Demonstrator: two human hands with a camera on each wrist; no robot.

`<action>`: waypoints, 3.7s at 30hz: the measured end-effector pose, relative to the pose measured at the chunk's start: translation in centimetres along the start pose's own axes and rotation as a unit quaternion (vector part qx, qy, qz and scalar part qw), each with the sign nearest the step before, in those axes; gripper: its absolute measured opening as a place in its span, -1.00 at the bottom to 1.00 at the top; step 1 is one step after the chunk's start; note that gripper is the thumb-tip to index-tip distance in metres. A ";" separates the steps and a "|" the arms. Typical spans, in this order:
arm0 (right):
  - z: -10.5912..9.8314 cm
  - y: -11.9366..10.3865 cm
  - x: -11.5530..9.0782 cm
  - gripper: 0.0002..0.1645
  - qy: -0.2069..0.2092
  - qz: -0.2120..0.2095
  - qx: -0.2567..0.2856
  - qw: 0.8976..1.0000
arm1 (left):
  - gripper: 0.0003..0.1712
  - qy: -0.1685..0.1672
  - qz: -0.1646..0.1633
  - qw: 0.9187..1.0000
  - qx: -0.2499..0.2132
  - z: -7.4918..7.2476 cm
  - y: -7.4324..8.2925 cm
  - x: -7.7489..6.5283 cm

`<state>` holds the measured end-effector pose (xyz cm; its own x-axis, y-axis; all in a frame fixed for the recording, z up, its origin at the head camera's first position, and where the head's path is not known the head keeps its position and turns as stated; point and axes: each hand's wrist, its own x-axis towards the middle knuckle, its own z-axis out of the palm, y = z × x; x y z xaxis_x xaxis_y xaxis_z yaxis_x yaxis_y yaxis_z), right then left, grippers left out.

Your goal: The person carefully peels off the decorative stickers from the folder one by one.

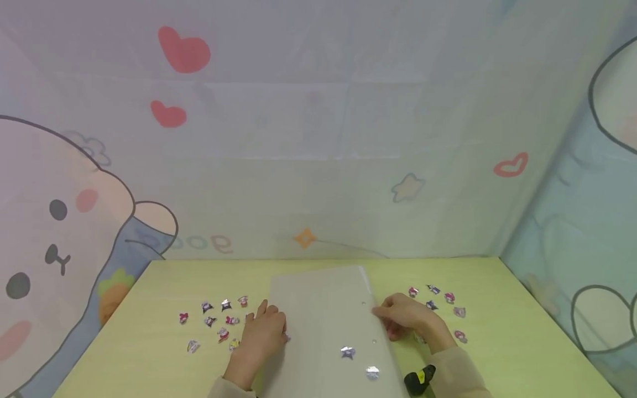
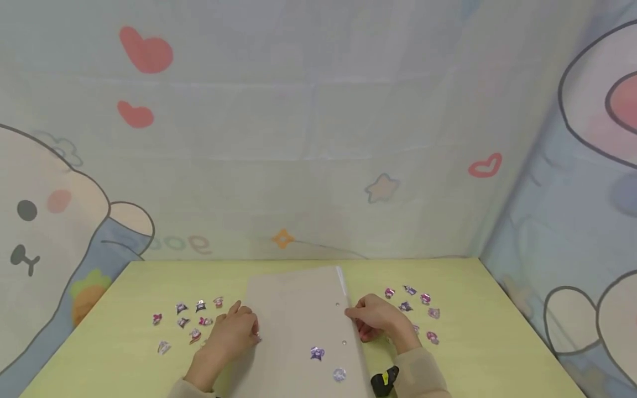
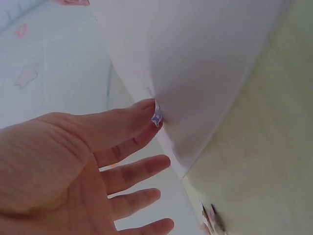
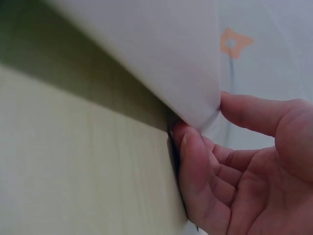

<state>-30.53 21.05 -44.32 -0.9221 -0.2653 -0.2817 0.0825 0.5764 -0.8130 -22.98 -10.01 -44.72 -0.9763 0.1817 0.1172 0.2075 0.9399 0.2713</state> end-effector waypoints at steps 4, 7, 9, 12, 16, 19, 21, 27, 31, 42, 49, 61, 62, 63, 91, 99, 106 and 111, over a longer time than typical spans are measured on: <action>-0.2 -0.1 -0.1 -0.74 0.000 -0.006 -0.001 1.000 | -0.71 0.008 0.008 1.000 0.011 0.1 0.0 0.2; -0.3 -0.1 -0.1 -0.73 -0.003 -0.010 -0.002 1.000 | -0.75 0.015 0.011 1.000 0.021 0.0 0.1 0.2; -0.3 -0.1 -0.1 -0.73 -0.005 -0.009 -0.003 1.000 | -0.78 0.014 0.009 1.000 0.022 0.0 0.1 0.3; -0.3 0.0 -0.1 -0.73 -0.003 -0.007 -0.004 1.000 | -0.82 0.011 0.010 1.000 0.020 -0.1 0.2 0.3; -0.2 0.1 -0.1 -0.74 0.004 -0.004 -0.005 1.000 | -0.82 0.009 0.013 1.000 0.019 0.0 0.3 0.2; -0.1 0.4 -0.2 -0.74 0.002 0.000 -0.006 1.000 | -0.80 0.005 0.015 1.000 0.016 0.0 0.4 0.1; -0.1 0.5 -0.2 -0.74 0.000 0.002 -0.005 1.000 | -0.78 0.005 0.018 1.000 0.017 0.0 0.5 0.0; -0.3 0.5 -0.4 -0.73 0.005 -0.006 -0.001 1.000 | -0.76 0.022 0.040 0.999 0.020 -0.4 0.8 -0.2; -0.2 0.2 -0.4 -0.74 -0.001 -0.006 0.004 1.000 | -0.74 0.037 0.051 0.998 0.014 -0.7 0.7 -0.6; -0.1 -0.3 0.0 -0.76 0.013 -0.002 0.002 1.000 | -0.73 0.058 0.039 0.997 -0.034 -2.7 -2.5 -2.5; 0.0 -0.3 0.0 -0.76 0.004 -0.004 0.006 1.000 | -0.71 0.043 0.034 0.998 -0.028 -3.9 -6.1 -4.6; -0.5 -0.1 -0.2 -0.75 0.007 0.000 0.007 1.000 | -0.65 -0.013 0.027 0.999 -0.013 -3.8 -10.6 -6.9; -0.5 0.0 -0.2 -0.75 0.006 -0.002 0.007 1.000 | -0.65 -0.015 0.024 1.000 -0.012 -3.8 -10.6 -6.9; -0.5 0.0 -0.2 -0.74 0.004 -0.004 0.006 1.000 | -0.65 -0.019 0.020 1.000 -0.012 -3.7 -10.7 -6.9; -0.2 0.1 -0.5 -0.74 -0.003 -0.008 0.020 1.000 | -0.71 -0.019 -0.005 0.999 0.049 -3.5 -10.0 -6.6; -0.4 0.1 -0.5 -0.74 0.001 -0.005 0.010 1.000 | -0.76 0.000 0.052 0.999 -0.003 -3.3 -5.7 -4.8; -0.5 0.2 -0.5 -0.74 -0.007 -0.016 0.011 1.000 | -0.75 -0.040 0.112 0.992 -0.033 -2.8 -0.2 -2.6; -0.5 0.1 -0.5 -0.74 -0.009 -0.018 0.010 1.000 | -0.72 -0.069 0.136 0.988 -0.026 -2.4 3.0 -1.4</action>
<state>-30.27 21.59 -44.05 -0.9175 -0.3004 -0.2607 0.0565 0.5502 -0.8331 -20.80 -8.14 -41.74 -0.8827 0.4660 0.0610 0.4618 0.8360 0.2964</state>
